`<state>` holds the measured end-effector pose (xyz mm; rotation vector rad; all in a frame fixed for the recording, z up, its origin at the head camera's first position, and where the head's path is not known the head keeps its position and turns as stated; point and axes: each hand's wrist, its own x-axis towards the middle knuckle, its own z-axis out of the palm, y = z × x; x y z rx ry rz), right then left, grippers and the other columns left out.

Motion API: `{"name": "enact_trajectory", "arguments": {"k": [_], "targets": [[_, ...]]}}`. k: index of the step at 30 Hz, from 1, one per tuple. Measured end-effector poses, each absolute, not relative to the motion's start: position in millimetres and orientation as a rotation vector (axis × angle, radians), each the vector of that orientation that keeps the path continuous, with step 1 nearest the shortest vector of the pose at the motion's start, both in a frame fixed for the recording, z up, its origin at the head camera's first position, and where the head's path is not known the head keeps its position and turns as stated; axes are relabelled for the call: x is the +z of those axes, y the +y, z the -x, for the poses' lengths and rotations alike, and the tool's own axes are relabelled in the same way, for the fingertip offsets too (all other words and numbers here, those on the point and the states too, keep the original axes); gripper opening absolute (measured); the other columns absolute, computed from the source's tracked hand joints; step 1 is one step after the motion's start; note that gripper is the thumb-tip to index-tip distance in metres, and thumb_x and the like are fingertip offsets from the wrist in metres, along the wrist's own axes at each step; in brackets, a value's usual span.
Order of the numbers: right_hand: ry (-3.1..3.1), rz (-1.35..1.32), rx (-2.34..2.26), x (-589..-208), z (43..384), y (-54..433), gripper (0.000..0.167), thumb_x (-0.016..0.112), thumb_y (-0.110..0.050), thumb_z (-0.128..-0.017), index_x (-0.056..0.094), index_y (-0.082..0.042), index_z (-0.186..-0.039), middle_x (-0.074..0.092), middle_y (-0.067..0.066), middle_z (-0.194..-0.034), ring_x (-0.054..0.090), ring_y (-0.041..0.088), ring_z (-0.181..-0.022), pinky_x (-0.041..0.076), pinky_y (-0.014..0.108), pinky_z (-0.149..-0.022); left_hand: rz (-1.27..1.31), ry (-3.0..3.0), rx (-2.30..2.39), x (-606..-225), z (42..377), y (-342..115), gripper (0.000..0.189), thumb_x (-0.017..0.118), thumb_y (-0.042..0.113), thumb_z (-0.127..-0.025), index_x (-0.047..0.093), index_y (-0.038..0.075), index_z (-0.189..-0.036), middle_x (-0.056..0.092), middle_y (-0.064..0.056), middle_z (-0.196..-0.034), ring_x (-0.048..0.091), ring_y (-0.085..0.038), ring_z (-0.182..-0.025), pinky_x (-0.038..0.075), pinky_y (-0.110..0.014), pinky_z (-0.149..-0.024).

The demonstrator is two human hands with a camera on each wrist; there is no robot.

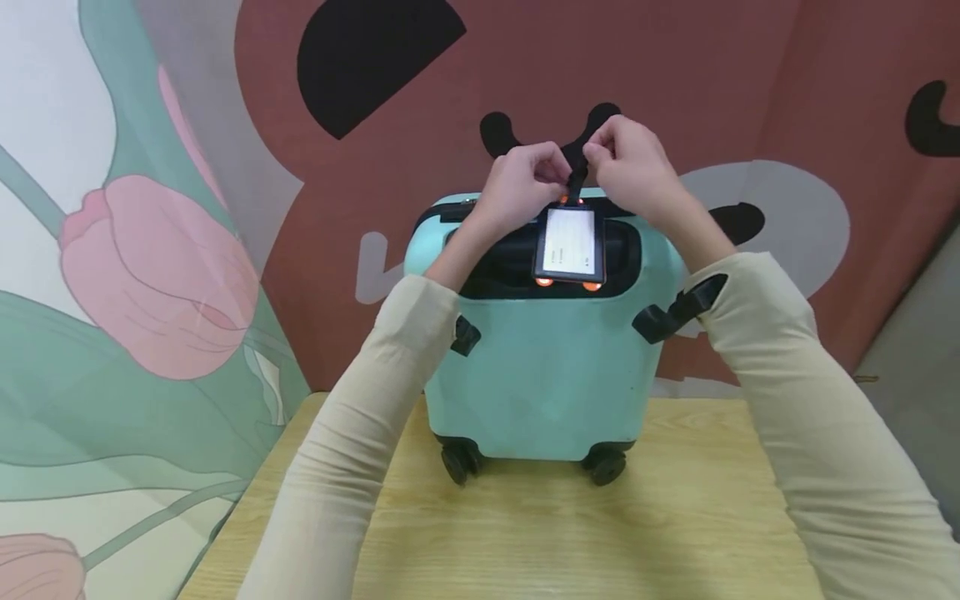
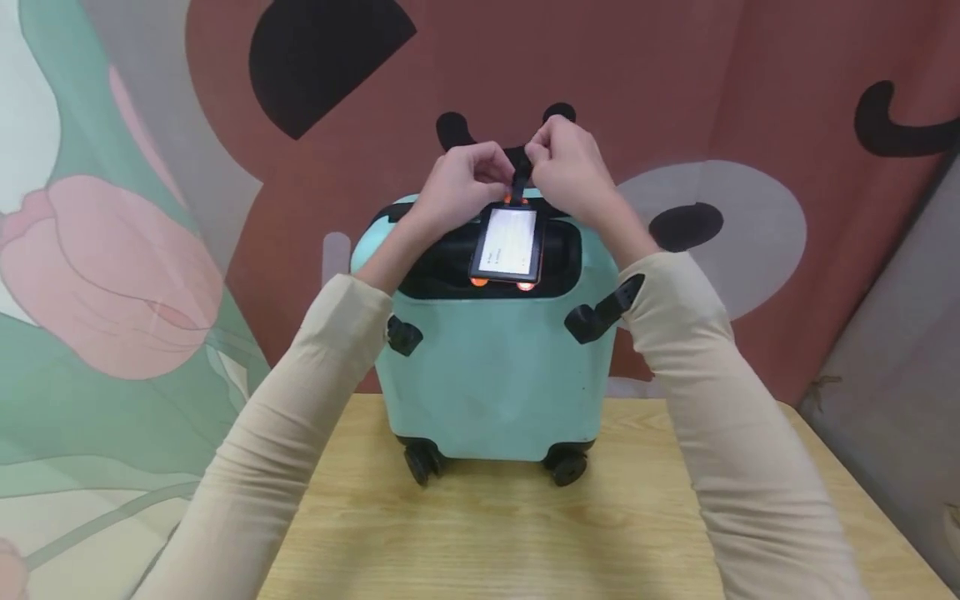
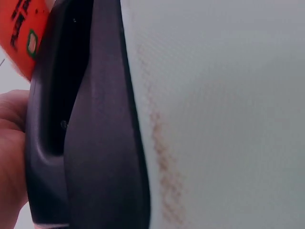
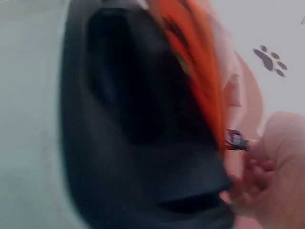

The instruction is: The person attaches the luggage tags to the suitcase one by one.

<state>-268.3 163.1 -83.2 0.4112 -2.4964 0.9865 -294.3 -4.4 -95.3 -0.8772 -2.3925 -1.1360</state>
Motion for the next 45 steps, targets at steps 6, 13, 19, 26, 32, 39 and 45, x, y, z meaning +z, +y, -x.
{"name": "enact_trajectory", "arguments": {"k": [6,13,19,26,32,39,45], "targets": [[-2.268,-0.418,0.942,-103,275,156,0.028,0.044,-0.021,-0.112,0.050,0.004,-0.123,0.055,0.016,-0.105,0.052,0.021,-0.086,0.045,0.026,-0.076,0.854,-2.440,-1.204,-97,294,-5,0.017,0.061,0.011,-0.105,0.070,0.005,-0.118,0.071,-0.007,-0.114,0.062,-0.017,-0.103,0.049,-0.022,-0.092],[-2.162,-0.411,1.021,-103,277,159,0.029,0.050,-0.020,-0.110,0.056,0.004,-0.125,0.059,0.013,-0.105,0.051,0.011,-0.083,0.047,0.021,-0.079,0.837,-2.463,-1.162,-93,293,-3,0.028,0.067,0.024,-0.103,0.069,0.006,-0.124,0.070,-0.006,-0.120,0.062,-0.016,-0.106,0.050,-0.021,-0.091],[-2.081,-0.581,0.842,-103,277,163,0.019,0.055,-0.009,-0.107,0.063,0.006,-0.117,0.065,0.019,-0.108,0.056,0.023,-0.089,0.045,0.019,-0.081,0.773,-2.445,-1.268,-90,293,-2,0.023,0.070,0.021,-0.101,0.072,0.003,-0.115,0.071,-0.008,-0.110,0.061,-0.018,-0.100,0.049,-0.023,-0.086],[-2.159,-0.664,0.893,-104,271,174,0.022,0.058,-0.005,-0.104,0.073,0.003,-0.116,0.072,0.020,-0.109,0.062,0.024,-0.086,0.046,0.019,-0.078,0.753,-2.438,-1.310,-91,290,-2,0.019,0.071,0.020,-0.100,0.074,0.003,-0.110,0.071,-0.007,-0.105,0.059,-0.018,-0.097,0.049,-0.024,-0.082],[-2.150,-0.676,1.301,-98,270,184,0.021,0.069,-0.010,-0.100,0.076,0.002,-0.115,0.074,0.003,-0.102,0.068,0.013,-0.089,0.054,0.023,-0.091,0.732,-2.418,-1.293,-88,288,3,0.018,0.073,0.019,-0.099,0.076,0.005,-0.108,0.072,-0.005,-0.103,0.059,-0.017,-0.096,0.049,-0.023,-0.081],[-2.114,-0.636,1.283,-98,269,186,0.021,0.071,-0.015,-0.099,0.077,0.000,-0.113,0.073,0.002,-0.101,0.070,0.015,-0.093,0.054,0.024,-0.094,0.750,-2.450,-1.277,-85,284,2,0.020,0.072,0.021,-0.099,0.076,0.004,-0.110,0.071,-0.006,-0.104,0.058,-0.017,-0.096,0.048,-0.025,-0.081],[-2.068,-0.696,1.099,-99,264,180,0.026,0.067,-0.009,-0.101,0.072,-0.005,-0.126,0.069,0.002,-0.099,0.067,0.011,-0.089,0.054,0.021,-0.090,0.771,-2.467,-1.261,-84,283,2,0.019,0.070,0.019,-0.100,0.075,0.004,-0.110,0.072,-0.006,-0.106,0.059,-0.017,-0.098,0.048,-0.025,-0.082]]}}
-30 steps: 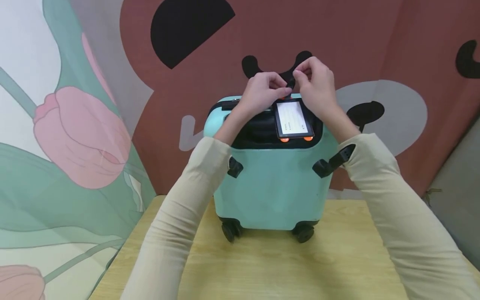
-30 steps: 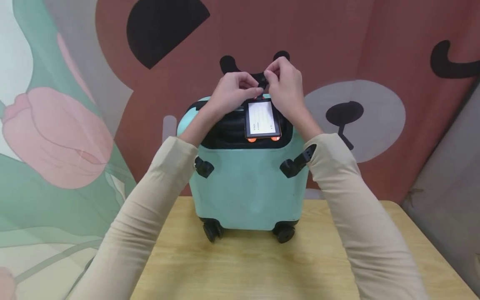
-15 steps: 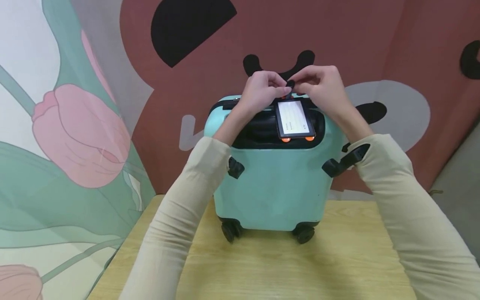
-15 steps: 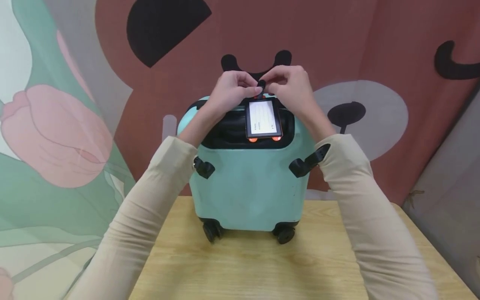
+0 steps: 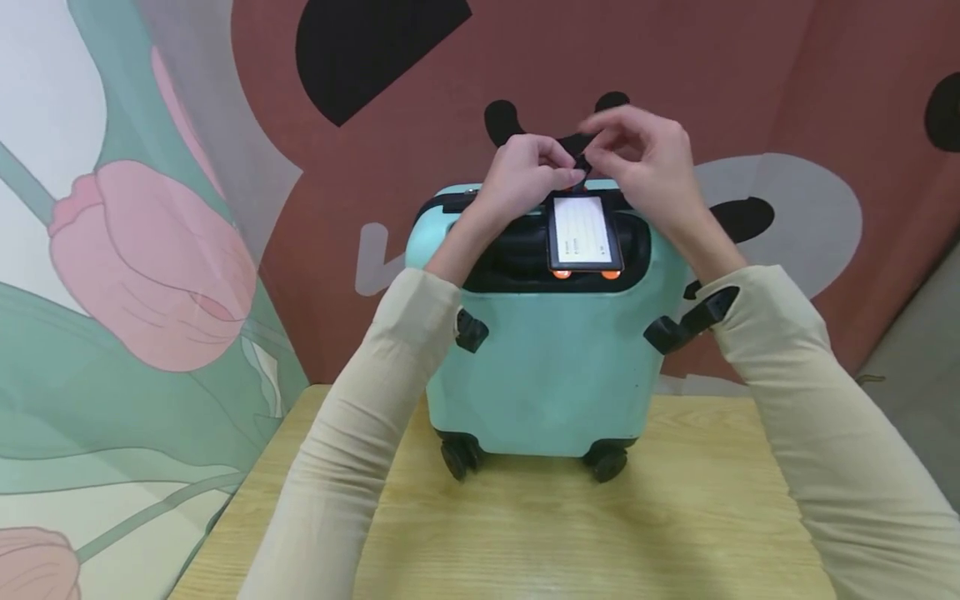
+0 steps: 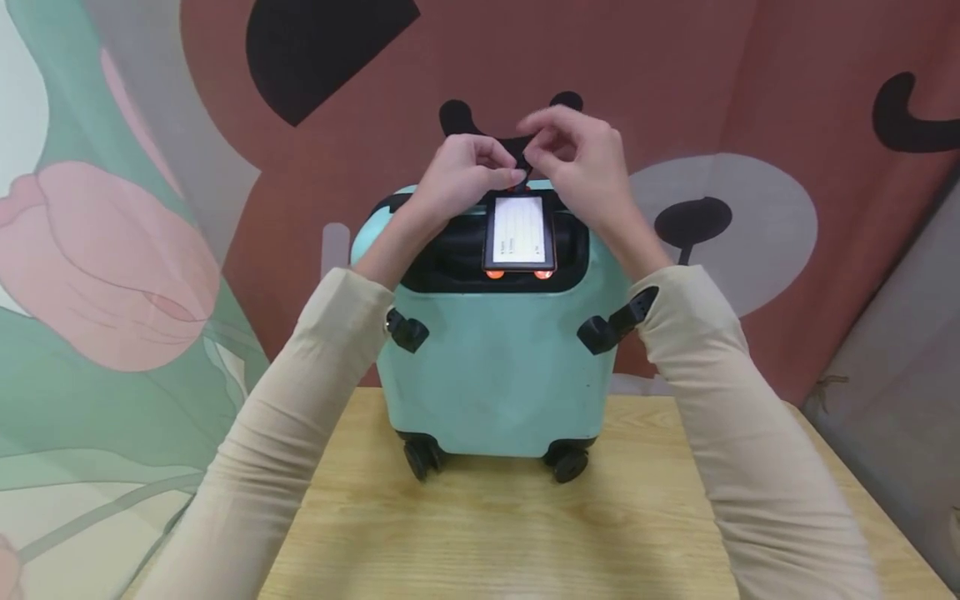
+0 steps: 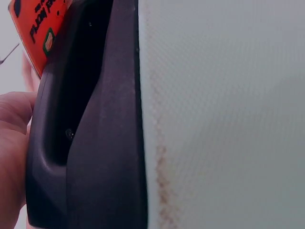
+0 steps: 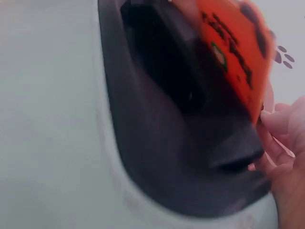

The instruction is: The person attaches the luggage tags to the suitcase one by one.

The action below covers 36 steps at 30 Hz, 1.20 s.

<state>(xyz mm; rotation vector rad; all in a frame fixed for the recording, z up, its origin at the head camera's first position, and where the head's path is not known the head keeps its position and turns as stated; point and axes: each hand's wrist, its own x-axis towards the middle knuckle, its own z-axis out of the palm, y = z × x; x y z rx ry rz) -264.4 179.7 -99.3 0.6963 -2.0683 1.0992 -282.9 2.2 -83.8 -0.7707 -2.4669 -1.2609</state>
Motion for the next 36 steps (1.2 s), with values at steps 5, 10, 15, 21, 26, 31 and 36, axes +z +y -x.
{"name": "enact_trajectory", "arguments": {"k": [5,10,15,21,26,31,36], "targets": [[-2.049,-0.704,0.965,-99.9,261.4,172.8,0.022,0.064,-0.008,-0.102,0.074,-0.005,-0.122,0.072,0.008,-0.103,0.064,0.004,-0.084,0.052,0.016,-0.084,0.787,-2.471,-1.252,-84.2,283.8,1.7,0.016,0.069,0.018,-0.101,0.074,0.004,-0.108,0.072,-0.005,-0.105,0.060,-0.016,-0.096,0.046,-0.025,-0.081],[-2.061,-0.636,0.847,-103.0,260.0,172.3,0.021,0.062,-0.014,-0.104,0.077,0.000,-0.111,0.075,0.016,-0.105,0.061,0.006,-0.080,0.046,0.013,-0.075,0.766,-2.469,-1.249,-85.0,283.3,3.0,0.016,0.070,0.019,-0.101,0.073,0.005,-0.108,0.071,-0.005,-0.105,0.059,-0.016,-0.097,0.047,-0.024,-0.081],[-2.072,-0.575,0.966,-103.2,260.3,173.7,0.029,0.064,-0.024,-0.103,0.076,0.003,-0.106,0.071,0.017,-0.093,0.059,0.007,-0.072,0.047,0.013,-0.070,0.776,-2.467,-1.206,-87.0,282.0,4.2,0.017,0.070,0.021,-0.100,0.074,0.007,-0.109,0.071,-0.004,-0.108,0.059,-0.016,-0.100,0.047,-0.024,-0.083],[-2.199,-0.518,1.068,-101.0,260.4,176.5,0.030,0.058,-0.022,-0.107,0.070,0.004,-0.115,0.065,0.014,-0.102,0.059,0.014,-0.078,0.050,0.016,-0.074,0.850,-2.446,-1.202,-90.0,281.0,3.0,0.015,0.071,0.021,-0.100,0.075,0.008,-0.107,0.071,-0.003,-0.106,0.059,-0.016,-0.100,0.047,-0.024,-0.085],[-2.285,-0.460,1.109,-98.7,260.7,173.3,0.029,0.051,-0.020,-0.110,0.062,0.003,-0.125,0.062,0.013,-0.112,0.059,0.016,-0.086,0.052,0.021,-0.082,0.885,-2.444,-1.173,-89.8,280.1,0.3,0.016,0.069,0.021,-0.101,0.075,0.008,-0.107,0.072,-0.003,-0.104,0.060,-0.016,-0.098,0.047,-0.024,-0.085],[-2.238,-0.386,1.153,-98.7,261.9,169.6,0.030,0.052,-0.020,-0.109,0.062,0.002,-0.127,0.061,0.008,-0.104,0.061,0.012,-0.083,0.054,0.024,-0.086,0.879,-2.479,-1.089,-88.2,277.3,-0.3,0.019,0.067,0.023,-0.103,0.072,0.008,-0.112,0.071,-0.003,-0.109,0.060,-0.015,-0.099,0.048,-0.022,-0.086],[-2.142,-0.480,1.233,-100.8,261.1,172.2,0.022,0.057,-0.016,-0.107,0.065,-0.001,-0.121,0.062,0.003,-0.098,0.063,0.013,-0.083,0.055,0.020,-0.087,0.849,-2.487,-1.130,-86.9,275.4,-0.6,0.019,0.066,0.021,-0.103,0.070,0.006,-0.113,0.070,-0.005,-0.110,0.060,-0.016,-0.101,0.048,-0.024,-0.086]]}}
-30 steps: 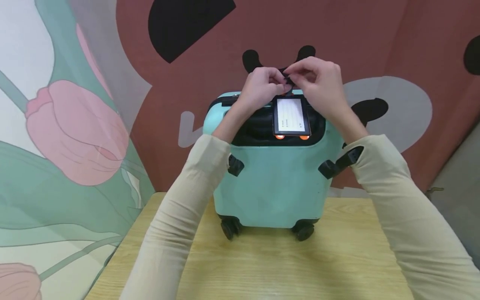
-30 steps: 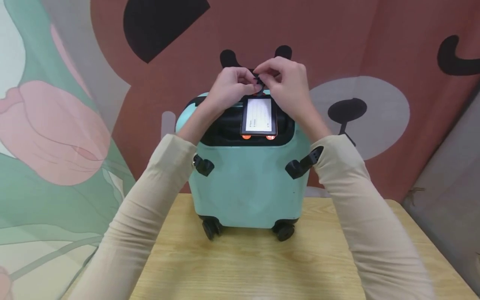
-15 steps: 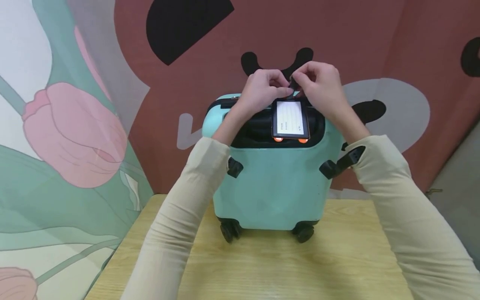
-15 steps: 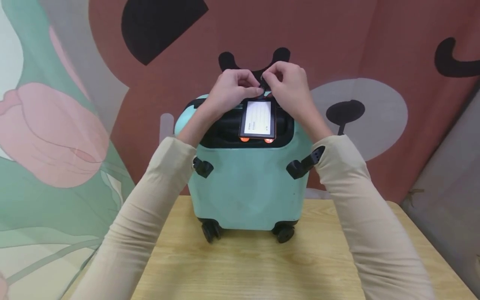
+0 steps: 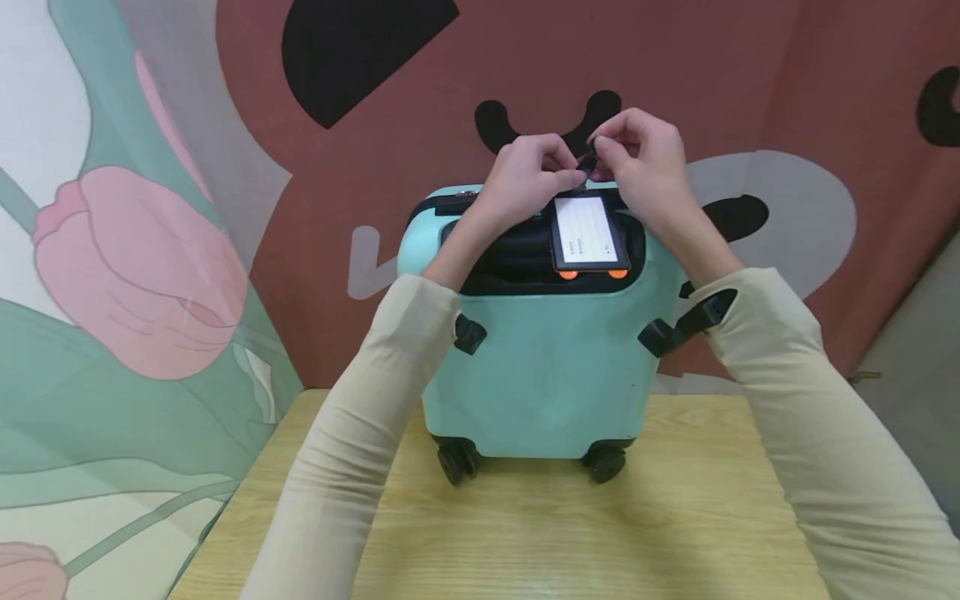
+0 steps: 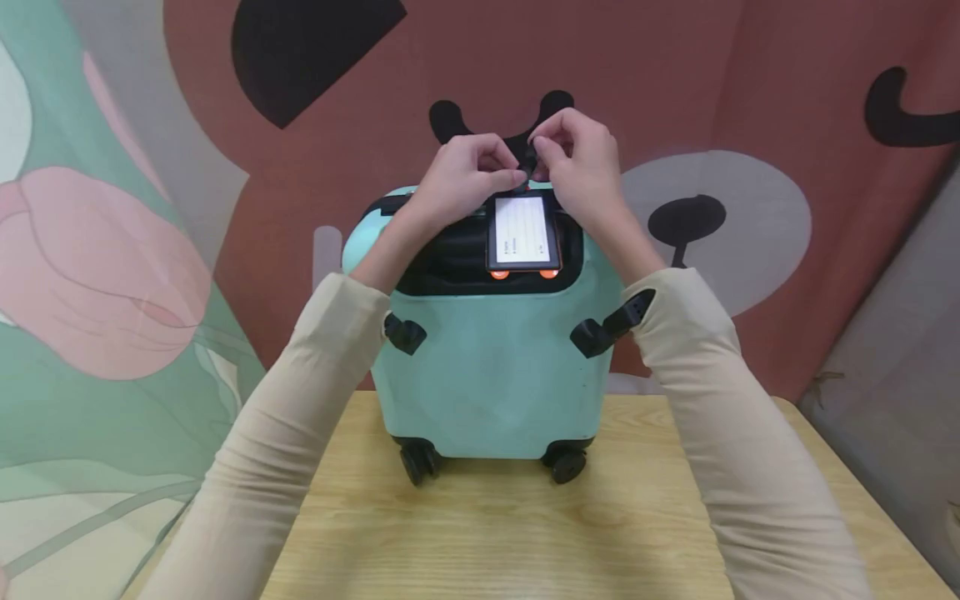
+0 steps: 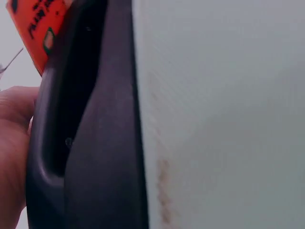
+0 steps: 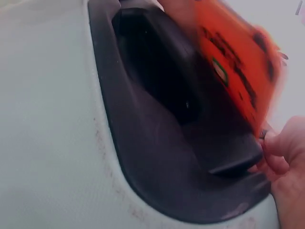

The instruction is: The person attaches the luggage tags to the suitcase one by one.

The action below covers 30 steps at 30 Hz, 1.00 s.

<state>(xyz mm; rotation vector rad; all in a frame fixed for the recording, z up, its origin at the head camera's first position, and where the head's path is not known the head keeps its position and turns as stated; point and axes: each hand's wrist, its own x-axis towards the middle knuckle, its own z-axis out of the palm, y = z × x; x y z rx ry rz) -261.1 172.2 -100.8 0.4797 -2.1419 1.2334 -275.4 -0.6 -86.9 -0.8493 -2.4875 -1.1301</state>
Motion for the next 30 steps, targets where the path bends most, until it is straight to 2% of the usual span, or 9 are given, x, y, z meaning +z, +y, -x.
{"name": "enact_trajectory", "arguments": {"k": [6,9,13,20,30], "targets": [[-2.140,-0.576,1.101,-100,260,175,0.023,0.062,-0.014,-0.104,0.072,0.000,-0.120,0.068,0.011,-0.107,0.067,0.009,-0.087,0.054,0.021,-0.091,0.775,-2.459,-1.322,-85,276,-3,0.018,0.069,0.020,-0.101,0.071,0.005,-0.112,0.070,-0.006,-0.110,0.060,-0.017,-0.102,0.048,-0.025,-0.087],[-2.170,-0.600,1.196,-98,260,176,0.025,0.064,-0.014,-0.103,0.074,0.000,-0.122,0.069,0.011,-0.111,0.067,0.013,-0.091,0.055,0.021,-0.092,0.762,-2.445,-1.326,-84,276,-4,0.018,0.069,0.019,-0.101,0.071,0.005,-0.112,0.069,-0.006,-0.111,0.060,-0.017,-0.102,0.048,-0.024,-0.087],[-2.151,-0.639,1.436,-98,261,181,0.024,0.070,-0.012,-0.100,0.075,0.001,-0.119,0.070,0.004,-0.105,0.067,0.019,-0.093,0.055,0.019,-0.087,0.765,-2.440,-1.296,-85,274,-5,0.017,0.069,0.020,-0.101,0.071,0.006,-0.112,0.070,-0.006,-0.110,0.059,-0.017,-0.101,0.049,-0.024,-0.087],[-2.100,-0.659,1.576,-99,263,185,0.019,0.077,-0.010,-0.094,0.078,-0.001,-0.111,0.073,0.001,-0.099,0.068,0.019,-0.091,0.056,0.019,-0.086,0.765,-2.441,-1.287,-87,275,-4,0.018,0.069,0.019,-0.101,0.072,0.006,-0.113,0.069,-0.006,-0.111,0.058,-0.017,-0.101,0.049,-0.024,-0.086],[-1.999,-0.600,1.705,-99,263,184,0.009,0.074,-0.008,-0.096,0.082,-0.004,-0.097,0.073,0.003,-0.091,0.064,0.019,-0.092,0.051,0.025,-0.086,0.781,-2.466,-1.242,-86,275,-3,0.016,0.068,0.019,-0.102,0.072,0.006,-0.111,0.070,-0.005,-0.107,0.059,-0.017,-0.099,0.048,-0.024,-0.085]]}}
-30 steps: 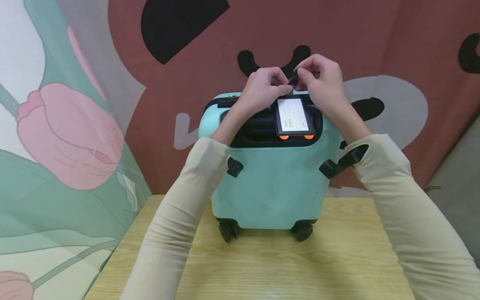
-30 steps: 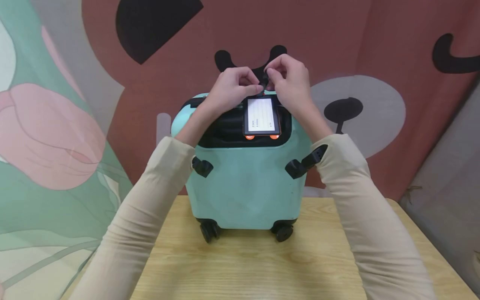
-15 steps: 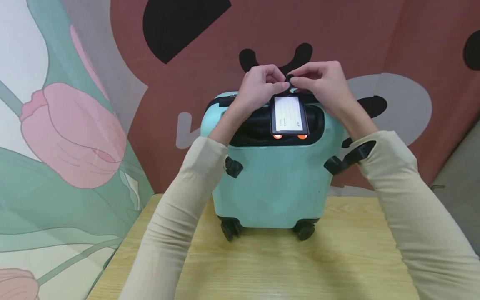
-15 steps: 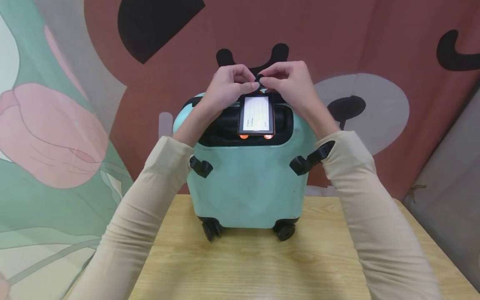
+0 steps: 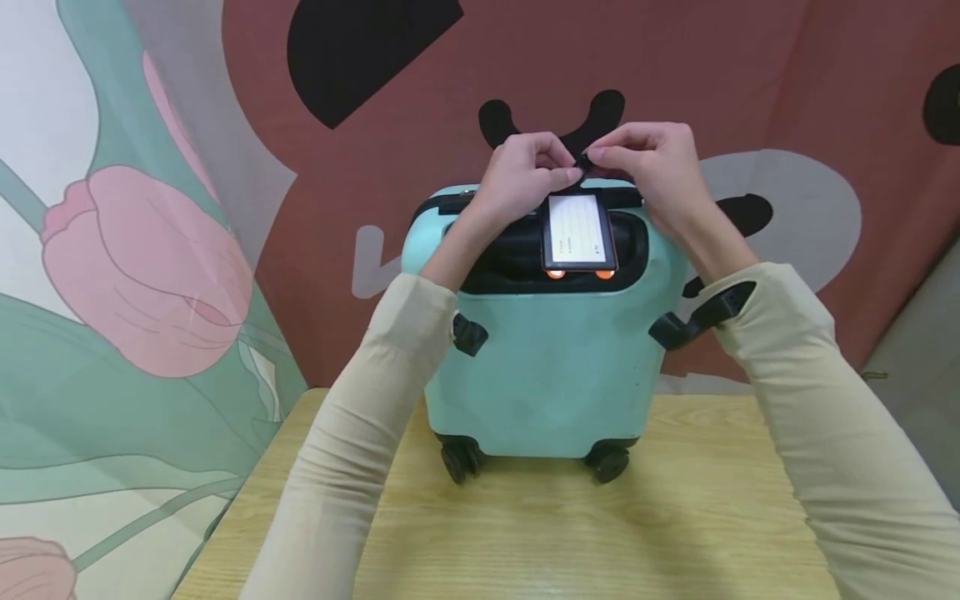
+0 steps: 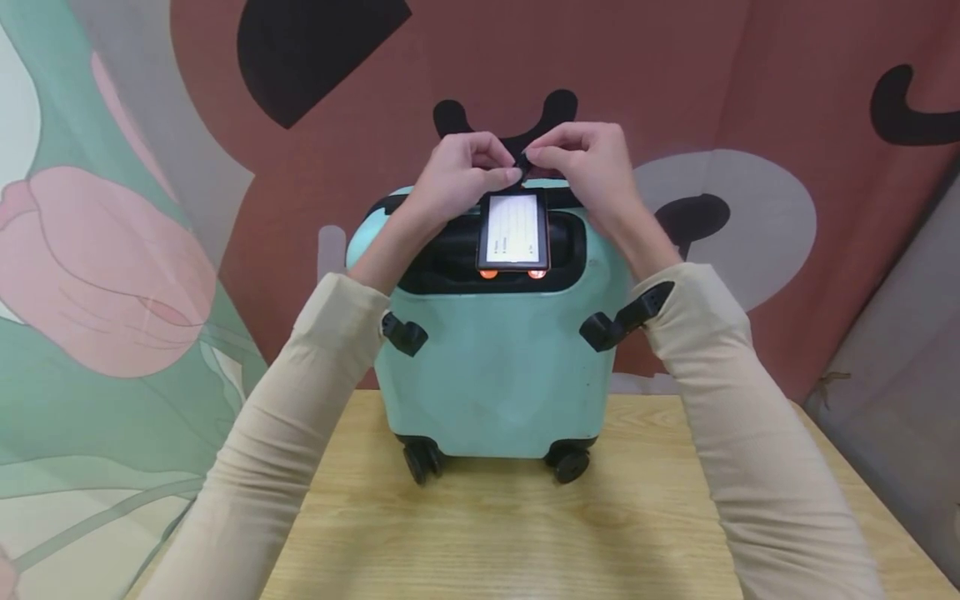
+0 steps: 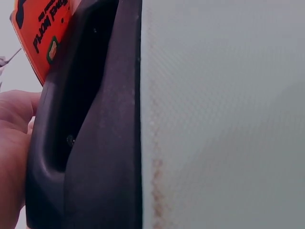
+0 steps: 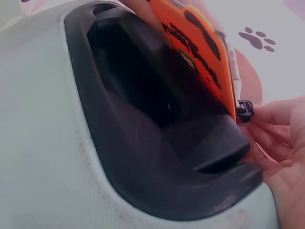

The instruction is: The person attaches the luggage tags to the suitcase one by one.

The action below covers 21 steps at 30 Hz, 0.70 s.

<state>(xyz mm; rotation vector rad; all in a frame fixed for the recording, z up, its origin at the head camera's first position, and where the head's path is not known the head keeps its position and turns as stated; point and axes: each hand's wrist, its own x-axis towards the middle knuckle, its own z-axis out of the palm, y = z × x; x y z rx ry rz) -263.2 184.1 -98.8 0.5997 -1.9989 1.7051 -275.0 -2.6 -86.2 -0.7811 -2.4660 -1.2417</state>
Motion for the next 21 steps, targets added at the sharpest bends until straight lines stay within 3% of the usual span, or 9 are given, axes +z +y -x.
{"name": "enact_trajectory", "arguments": {"k": [2,6,9,15,21], "targets": [[-1.985,-0.604,1.683,-99.5,262.7,183.3,0.009,0.072,-0.007,-0.097,0.081,-0.003,-0.099,0.072,0.002,-0.091,0.065,0.019,-0.090,0.053,0.024,-0.086,0.788,-2.466,-1.235,-86.2,275.3,-2.7,0.016,0.068,0.019,-0.102,0.072,0.006,-0.111,0.070,-0.005,-0.107,0.059,-0.017,-0.099,0.048,-0.024,-0.085],[-2.013,-0.631,1.523,-100.6,262.5,180.6,0.021,0.069,-0.005,-0.098,0.074,-0.006,-0.118,0.070,-0.002,-0.086,0.066,0.017,-0.088,0.055,0.022,-0.087,0.806,-2.470,-1.209,-87.1,275.6,-3.1,0.016,0.067,0.019,-0.102,0.070,0.006,-0.111,0.070,-0.006,-0.107,0.059,-0.018,-0.099,0.047,-0.024,-0.085],[-2.016,-0.643,1.443,-101.5,262.4,178.7,0.027,0.068,-0.004,-0.098,0.070,-0.009,-0.125,0.069,-0.003,-0.083,0.066,0.019,-0.088,0.055,0.023,-0.089,0.816,-2.469,-1.191,-88.7,275.8,-3.3,0.016,0.066,0.018,-0.103,0.070,0.006,-0.112,0.070,-0.006,-0.108,0.060,-0.018,-0.099,0.048,-0.024,-0.085],[-2.040,-0.609,1.386,-102.4,260.9,177.3,0.013,0.066,-0.006,-0.101,0.071,-0.004,-0.112,0.068,-0.002,-0.092,0.065,0.017,-0.090,0.054,0.021,-0.091,0.818,-2.467,-1.173,-88.7,276.0,-0.6,0.019,0.065,0.018,-0.103,0.071,0.005,-0.116,0.070,-0.007,-0.113,0.060,-0.018,-0.101,0.049,-0.023,-0.087],[-2.105,-0.614,1.044,-106.8,256.9,177.3,0.021,0.063,-0.014,-0.104,0.071,0.000,-0.117,0.070,0.010,-0.106,0.064,0.019,-0.095,0.052,0.020,-0.091,0.754,-2.474,-1.187,-88.4,276.1,2.7,0.018,0.067,0.020,-0.103,0.072,0.007,-0.114,0.070,-0.004,-0.112,0.059,-0.017,-0.100,0.049,-0.024,-0.086]]}}
